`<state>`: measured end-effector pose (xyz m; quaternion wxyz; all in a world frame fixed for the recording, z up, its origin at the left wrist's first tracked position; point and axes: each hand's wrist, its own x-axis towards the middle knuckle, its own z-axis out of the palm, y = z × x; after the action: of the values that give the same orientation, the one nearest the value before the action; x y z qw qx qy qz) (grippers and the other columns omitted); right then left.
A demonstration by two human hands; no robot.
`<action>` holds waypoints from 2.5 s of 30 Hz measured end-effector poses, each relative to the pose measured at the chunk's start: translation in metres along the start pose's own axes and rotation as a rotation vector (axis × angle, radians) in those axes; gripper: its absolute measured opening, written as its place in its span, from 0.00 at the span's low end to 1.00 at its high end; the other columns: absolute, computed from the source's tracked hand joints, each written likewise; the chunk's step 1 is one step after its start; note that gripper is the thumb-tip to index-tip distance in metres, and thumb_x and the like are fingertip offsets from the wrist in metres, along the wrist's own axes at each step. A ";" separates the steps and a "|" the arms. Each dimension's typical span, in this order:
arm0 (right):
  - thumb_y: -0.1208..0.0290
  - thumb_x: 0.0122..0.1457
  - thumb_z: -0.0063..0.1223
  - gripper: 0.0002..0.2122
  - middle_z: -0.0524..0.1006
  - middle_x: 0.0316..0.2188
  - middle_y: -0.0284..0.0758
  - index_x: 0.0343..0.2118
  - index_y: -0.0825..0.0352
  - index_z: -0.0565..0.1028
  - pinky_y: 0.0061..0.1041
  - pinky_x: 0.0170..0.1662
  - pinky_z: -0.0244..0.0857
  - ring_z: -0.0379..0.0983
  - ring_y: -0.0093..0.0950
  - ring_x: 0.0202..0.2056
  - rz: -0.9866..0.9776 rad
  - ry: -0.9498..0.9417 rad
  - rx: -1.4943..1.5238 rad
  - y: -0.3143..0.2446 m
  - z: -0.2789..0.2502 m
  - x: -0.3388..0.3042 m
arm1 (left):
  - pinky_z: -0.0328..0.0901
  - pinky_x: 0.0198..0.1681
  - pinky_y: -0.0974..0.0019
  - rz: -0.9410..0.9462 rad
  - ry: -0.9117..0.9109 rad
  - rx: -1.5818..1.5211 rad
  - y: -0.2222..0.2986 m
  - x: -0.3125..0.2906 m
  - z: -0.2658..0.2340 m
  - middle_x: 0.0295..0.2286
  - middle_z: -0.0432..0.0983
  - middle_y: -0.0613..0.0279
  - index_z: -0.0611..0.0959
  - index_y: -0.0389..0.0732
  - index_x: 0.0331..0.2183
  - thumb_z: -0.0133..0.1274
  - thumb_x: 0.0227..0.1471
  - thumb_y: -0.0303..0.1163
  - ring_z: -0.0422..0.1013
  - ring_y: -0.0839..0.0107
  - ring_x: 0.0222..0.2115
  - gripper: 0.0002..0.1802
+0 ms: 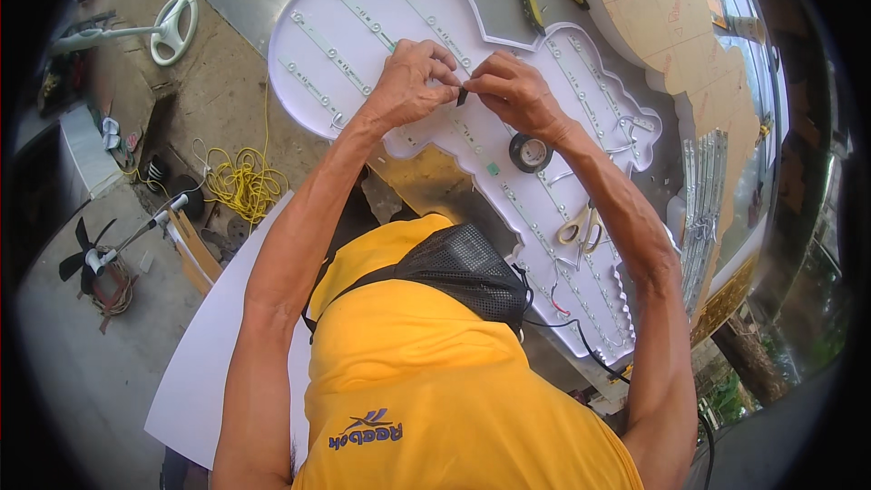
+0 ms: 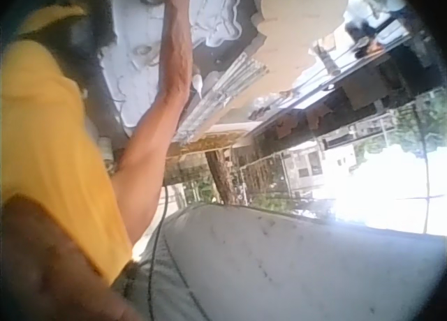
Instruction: Wiring LED strips inside a custom sign housing.
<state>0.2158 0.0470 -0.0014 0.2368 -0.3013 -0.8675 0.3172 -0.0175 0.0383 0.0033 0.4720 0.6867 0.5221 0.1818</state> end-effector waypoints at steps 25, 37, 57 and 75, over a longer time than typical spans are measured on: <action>0.74 0.60 0.55 0.07 0.74 0.32 0.38 0.38 0.68 0.81 0.31 0.41 0.67 0.72 0.34 0.36 0.250 -0.243 0.200 0.006 -0.012 0.019 | 0.61 0.53 0.60 0.209 0.123 0.077 0.001 -0.009 0.010 0.42 0.71 0.66 0.88 0.40 0.27 0.63 0.44 0.28 0.65 0.63 0.46 0.04; 0.73 0.57 0.56 0.04 0.73 0.31 0.36 0.33 0.66 0.79 0.34 0.41 0.68 0.71 0.36 0.37 0.044 -0.293 0.015 0.005 -0.008 0.029 | 0.55 0.52 0.58 0.197 0.151 0.049 0.000 -0.012 0.014 0.42 0.71 0.69 0.88 0.39 0.26 0.62 0.45 0.30 0.63 0.65 0.48 0.05; 0.74 0.51 0.63 0.10 0.72 0.35 0.33 0.37 0.63 0.76 0.33 0.47 0.64 0.68 0.34 0.41 0.091 -0.010 -0.036 -0.004 0.012 0.000 | 0.65 0.53 0.65 0.133 -0.077 0.075 -0.007 -0.003 -0.004 0.44 0.70 0.68 0.86 0.41 0.37 0.61 0.54 0.29 0.62 0.64 0.49 0.07; 0.73 0.52 0.66 0.08 0.79 0.30 0.29 0.36 0.62 0.84 0.30 0.43 0.63 0.70 0.30 0.37 0.125 0.173 0.039 0.003 0.015 -0.007 | 0.68 0.48 0.64 0.095 0.063 -0.056 0.003 -0.008 -0.001 0.37 0.77 0.68 0.90 0.45 0.31 0.65 0.46 0.28 0.68 0.65 0.44 0.06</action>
<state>0.2132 0.0378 -0.0149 0.2966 -0.3764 -0.8169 0.3210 -0.0189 0.0318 0.0082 0.4651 0.6913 0.4982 0.2400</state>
